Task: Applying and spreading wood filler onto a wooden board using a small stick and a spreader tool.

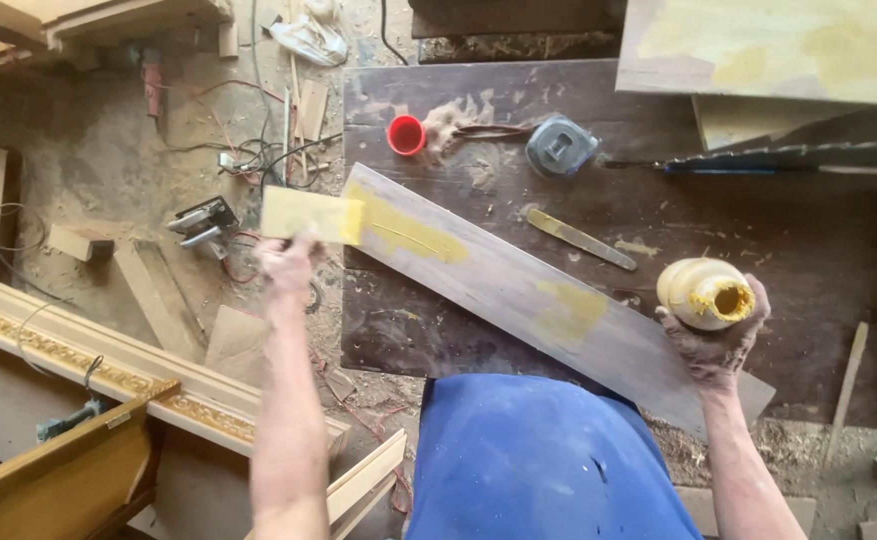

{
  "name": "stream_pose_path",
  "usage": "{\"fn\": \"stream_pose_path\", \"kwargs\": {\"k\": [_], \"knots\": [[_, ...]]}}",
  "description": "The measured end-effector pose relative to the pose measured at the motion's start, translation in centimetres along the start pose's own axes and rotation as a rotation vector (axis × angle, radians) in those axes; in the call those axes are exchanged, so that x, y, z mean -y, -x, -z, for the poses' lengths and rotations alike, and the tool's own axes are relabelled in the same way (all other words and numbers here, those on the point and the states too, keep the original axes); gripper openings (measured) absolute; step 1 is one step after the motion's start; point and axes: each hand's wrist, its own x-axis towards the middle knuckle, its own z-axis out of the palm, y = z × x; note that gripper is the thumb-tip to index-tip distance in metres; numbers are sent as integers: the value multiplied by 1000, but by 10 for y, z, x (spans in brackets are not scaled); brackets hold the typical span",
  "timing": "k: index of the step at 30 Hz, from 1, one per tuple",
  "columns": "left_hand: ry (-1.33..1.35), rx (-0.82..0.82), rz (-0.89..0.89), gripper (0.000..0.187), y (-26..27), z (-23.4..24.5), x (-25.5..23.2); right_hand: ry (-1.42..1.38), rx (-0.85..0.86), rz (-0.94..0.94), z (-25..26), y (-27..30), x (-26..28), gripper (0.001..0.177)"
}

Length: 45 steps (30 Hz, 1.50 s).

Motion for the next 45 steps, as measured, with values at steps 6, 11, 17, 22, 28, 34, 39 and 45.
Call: {"fn": "stream_pose_path", "kwargs": {"k": [6, 11, 17, 22, 28, 34, 39, 45], "knots": [[-81, 135, 10, 37, -14, 15, -49, 32, -21, 12, -1, 1, 1, 98], [224, 271, 62, 22, -51, 13, -29, 8, -15, -29, -2, 2, -1, 99], [102, 355, 141, 35, -24, -27, -37, -10, -23, 7, -4, -1, 2, 98], [-281, 432, 266, 30, 55, -72, -57, -7, -5, -15, -4, -4, 9, 100], [-550, 390, -776, 28, 80, -90, 111, -17, -55, 33, -6, -4, 9, 97], [-350, -3, -837, 17, 19, 4, 41, 106, -25, 41, -3, -8, 19, 94], [-293, -216, -390, 29, 28, 4, 22, 53, 8, 15, -3, -9, 24, 91], [-810, 0, -1161, 34, 50, -14, 77, 116, -5, 15, -3, -7, 20, 96]]}}
